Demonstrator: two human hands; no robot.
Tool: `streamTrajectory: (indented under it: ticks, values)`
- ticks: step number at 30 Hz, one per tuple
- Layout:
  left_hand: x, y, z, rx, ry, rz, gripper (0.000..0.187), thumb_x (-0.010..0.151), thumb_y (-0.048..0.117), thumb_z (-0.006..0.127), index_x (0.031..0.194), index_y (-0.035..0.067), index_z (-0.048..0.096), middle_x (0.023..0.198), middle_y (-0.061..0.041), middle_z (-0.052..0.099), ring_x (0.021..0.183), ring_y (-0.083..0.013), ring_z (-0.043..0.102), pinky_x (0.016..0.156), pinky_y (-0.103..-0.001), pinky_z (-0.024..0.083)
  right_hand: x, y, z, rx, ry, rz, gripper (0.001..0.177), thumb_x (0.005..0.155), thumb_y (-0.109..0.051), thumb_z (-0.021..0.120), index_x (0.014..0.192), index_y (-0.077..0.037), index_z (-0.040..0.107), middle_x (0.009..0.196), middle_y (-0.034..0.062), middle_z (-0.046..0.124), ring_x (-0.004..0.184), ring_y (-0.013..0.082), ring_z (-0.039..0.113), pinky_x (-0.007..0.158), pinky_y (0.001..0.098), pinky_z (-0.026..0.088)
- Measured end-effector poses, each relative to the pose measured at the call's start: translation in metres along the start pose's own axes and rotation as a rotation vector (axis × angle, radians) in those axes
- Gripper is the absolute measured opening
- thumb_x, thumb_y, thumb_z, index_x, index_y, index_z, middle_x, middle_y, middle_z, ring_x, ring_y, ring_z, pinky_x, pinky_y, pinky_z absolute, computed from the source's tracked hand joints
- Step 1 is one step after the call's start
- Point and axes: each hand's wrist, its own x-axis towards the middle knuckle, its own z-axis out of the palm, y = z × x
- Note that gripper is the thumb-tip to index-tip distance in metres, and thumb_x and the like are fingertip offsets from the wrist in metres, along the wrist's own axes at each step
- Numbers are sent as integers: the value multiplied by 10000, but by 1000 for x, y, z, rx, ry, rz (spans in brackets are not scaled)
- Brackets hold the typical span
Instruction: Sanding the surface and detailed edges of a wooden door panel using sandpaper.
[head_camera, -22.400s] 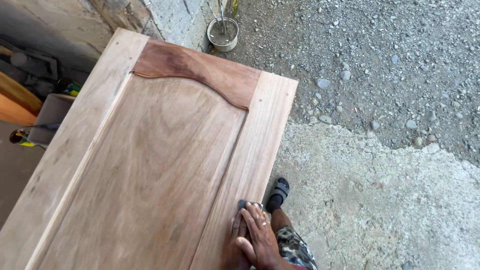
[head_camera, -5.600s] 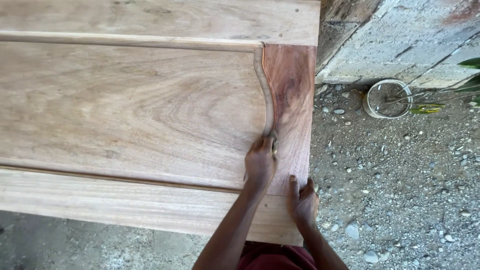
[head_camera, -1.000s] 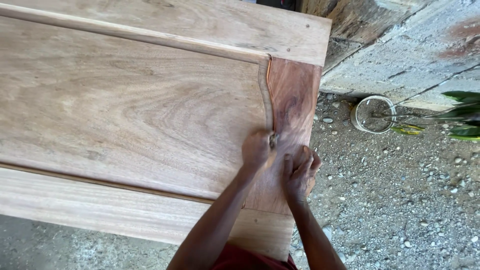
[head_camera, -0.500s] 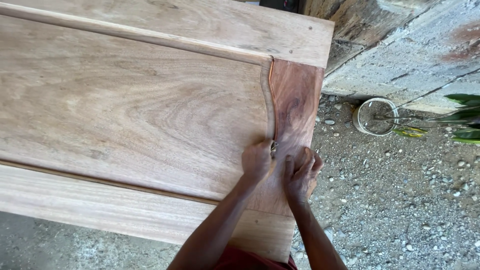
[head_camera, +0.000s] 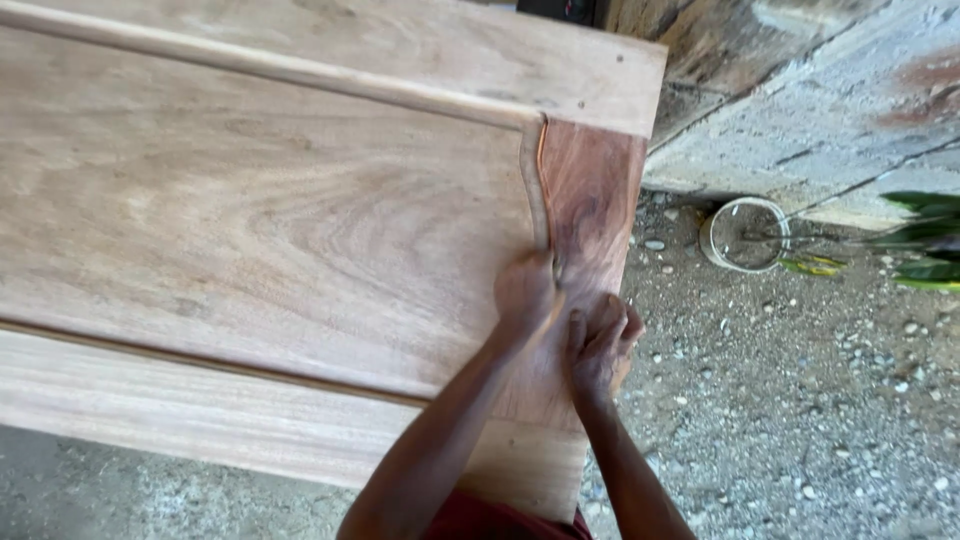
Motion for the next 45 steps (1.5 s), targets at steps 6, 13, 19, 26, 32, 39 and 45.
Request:
streamTrajectory:
  ticks: [6,13,19,26,32,39,45]
  values:
    - [15,-4,0,-54,267,41,214,762,205,840,896,121,695,766,-123,706,714,-354,682,648,-518,533,4,-12,-11,45,-130,139,622,986,-404,662,1455,-86,406,1388,239,419,974,404,656,618,497,609]
    - [-99,-27,-21,-73,274,145,310,734,78,779,1039,58,732,777,-125,693,677,-329,688,643,-485,553,0,-4,-8,87,-117,78,609,1008,-376,663,1469,-83,394,1365,232,420,1064,399,639,637,473,621]
    - [-142,-28,-67,-64,47,-34,209,716,10,756,906,98,753,866,-125,722,744,-291,724,665,-428,591,-3,2,-3,53,-33,-46,580,1025,-322,689,1465,-75,403,1366,215,429,1166,413,594,784,512,593]
    - [-111,-23,-41,-9,1,-78,124,807,50,750,919,104,747,844,-128,729,762,-307,719,704,-446,584,-6,1,-5,31,-89,35,595,1031,-368,664,1464,-59,398,1365,222,418,1128,390,610,733,494,611]
    - [-112,-47,-33,-7,53,53,318,684,43,761,997,91,743,880,-126,746,762,-267,716,693,-408,591,1,-9,-5,29,-16,-21,556,1030,-343,665,1447,-62,426,1368,207,441,1154,401,612,779,507,611]
    - [-91,-55,-3,58,72,172,155,846,106,819,987,99,755,806,-98,724,670,-222,655,614,-397,540,0,-1,4,25,32,-60,523,1041,-298,672,1448,-62,442,1347,194,445,1148,392,627,773,489,634]
    - [-105,-61,-11,-26,-116,140,182,752,125,837,916,106,760,825,-86,735,644,-181,658,562,-352,538,2,-18,-6,-30,-38,55,543,1014,-319,664,1441,-63,445,1381,214,461,1046,365,672,686,473,627]
